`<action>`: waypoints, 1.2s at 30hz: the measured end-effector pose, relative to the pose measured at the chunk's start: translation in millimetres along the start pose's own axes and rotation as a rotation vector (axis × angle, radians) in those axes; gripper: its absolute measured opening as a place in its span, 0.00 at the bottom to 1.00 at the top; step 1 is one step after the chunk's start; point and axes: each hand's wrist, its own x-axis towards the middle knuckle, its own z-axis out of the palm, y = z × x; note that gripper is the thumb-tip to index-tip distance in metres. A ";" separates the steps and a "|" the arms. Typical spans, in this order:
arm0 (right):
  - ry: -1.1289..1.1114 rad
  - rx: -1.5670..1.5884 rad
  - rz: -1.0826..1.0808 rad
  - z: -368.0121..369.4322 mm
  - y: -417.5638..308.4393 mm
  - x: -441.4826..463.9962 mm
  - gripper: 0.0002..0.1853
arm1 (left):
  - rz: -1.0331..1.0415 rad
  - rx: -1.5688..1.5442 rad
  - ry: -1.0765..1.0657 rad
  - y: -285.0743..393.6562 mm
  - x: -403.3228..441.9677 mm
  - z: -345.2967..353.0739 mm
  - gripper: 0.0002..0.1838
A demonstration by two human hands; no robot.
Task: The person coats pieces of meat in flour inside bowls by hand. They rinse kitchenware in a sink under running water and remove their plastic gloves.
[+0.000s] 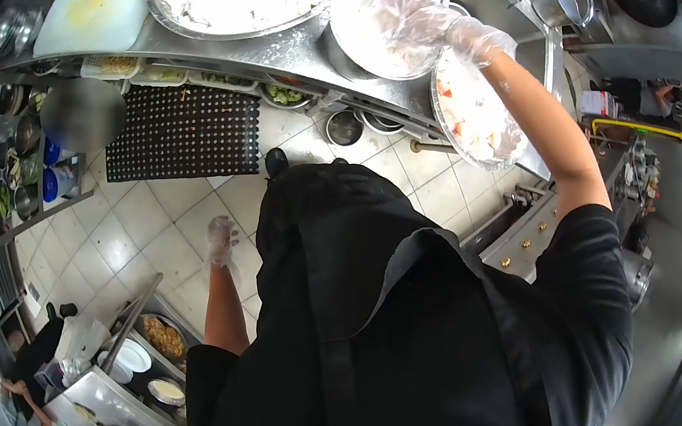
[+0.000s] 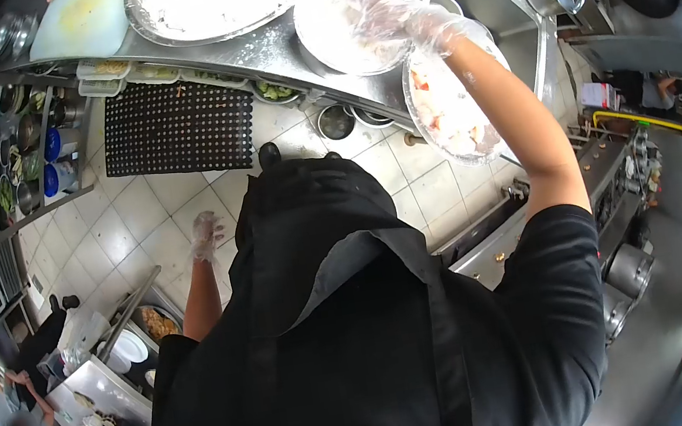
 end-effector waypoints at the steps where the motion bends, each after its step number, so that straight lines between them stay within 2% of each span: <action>1: -0.004 0.003 0.015 18.0 12.1 -0.1 0.29 | -0.005 0.010 -0.011 4.6 1.0 -1.2 0.15; 2: 0.060 0.591 -0.110 51.7 33.2 -1.9 0.26 | -0.030 0.022 0.003 5.8 4.0 -5.0 0.15; 4: 0.269 0.448 -0.056 92.4 22.1 -5.1 0.21 | -0.057 0.052 0.008 10.0 8.9 -14.6 0.15; 5: 0.272 0.452 -0.041 90.8 -0.3 3.4 0.21 | -0.064 0.081 -0.017 13.0 10.5 -18.9 0.15; 7: -0.130 -0.613 0.047 48.7 -43.3 16.3 0.15 | -0.073 0.116 -0.047 19.1 18.7 -26.1 0.15; 8: 0.106 -0.565 0.009 15.9 -67.9 -7.5 0.10 | -0.054 0.103 -0.025 19.4 23.6 -31.1 0.16; 9: 0.094 -0.560 0.018 23.9 -46.6 -5.0 0.10 | -0.038 0.092 -0.004 19.4 26.2 -36.1 0.16; 11: 0.391 0.066 0.124 36.7 15.0 9.9 0.07 | -0.048 0.044 -0.009 30.2 35.2 -45.8 0.16; 12: 0.380 0.063 0.128 31.9 22.9 1.5 0.07 | -0.056 -0.010 0.000 31.2 38.2 -48.6 0.16; 13: 0.258 -0.335 -0.143 26.2 30.9 -4.7 0.08 | -0.064 -0.013 -0.002 30.9 40.6 -48.6 0.16; 15: 0.125 -0.719 -0.411 47.9 52.9 -5.5 0.08 | -0.012 0.022 -0.007 33.4 44.3 -53.1 0.16; 16: 0.134 -1.018 -0.358 92.7 81.3 3.4 0.09 | -0.011 0.027 -0.008 38.4 40.9 -51.7 0.16; 19: -0.183 -0.552 -0.100 27.1 -23.5 -5.0 0.12 | -0.055 0.087 0.003 49.7 27.8 -39.5 0.15; 21: -0.103 -0.587 -0.042 12.8 -41.7 -3.1 0.13 | -0.014 0.106 -0.035 52.0 23.1 -40.7 0.16; 23: -0.043 -0.531 0.010 9.8 -17.5 5.9 0.10 | 0.005 0.094 -0.036 57.0 17.9 -40.8 0.16; 24: 0.044 -0.033 0.166 1.9 -12.0 9.2 0.10 | 0.015 0.078 -0.041 57.3 18.6 -40.6 0.16; 27: 0.191 0.200 0.187 -26.6 -6.0 3.0 0.13 | -0.022 0.034 -0.024 49.0 26.2 -45.6 0.17; 29: 0.041 0.624 0.308 -52.9 -2.6 1.6 0.14 | -0.023 0.026 -0.013 39.1 26.1 -48.6 0.17; 32: 0.056 0.663 0.191 -82.7 -25.1 26.0 0.13 | -0.050 -0.033 0.010 20.8 22.7 -55.4 0.17; 36: 0.096 0.506 0.023 -101.8 -64.8 87.4 0.11 | -0.115 -0.105 0.038 5.9 20.4 -60.9 0.17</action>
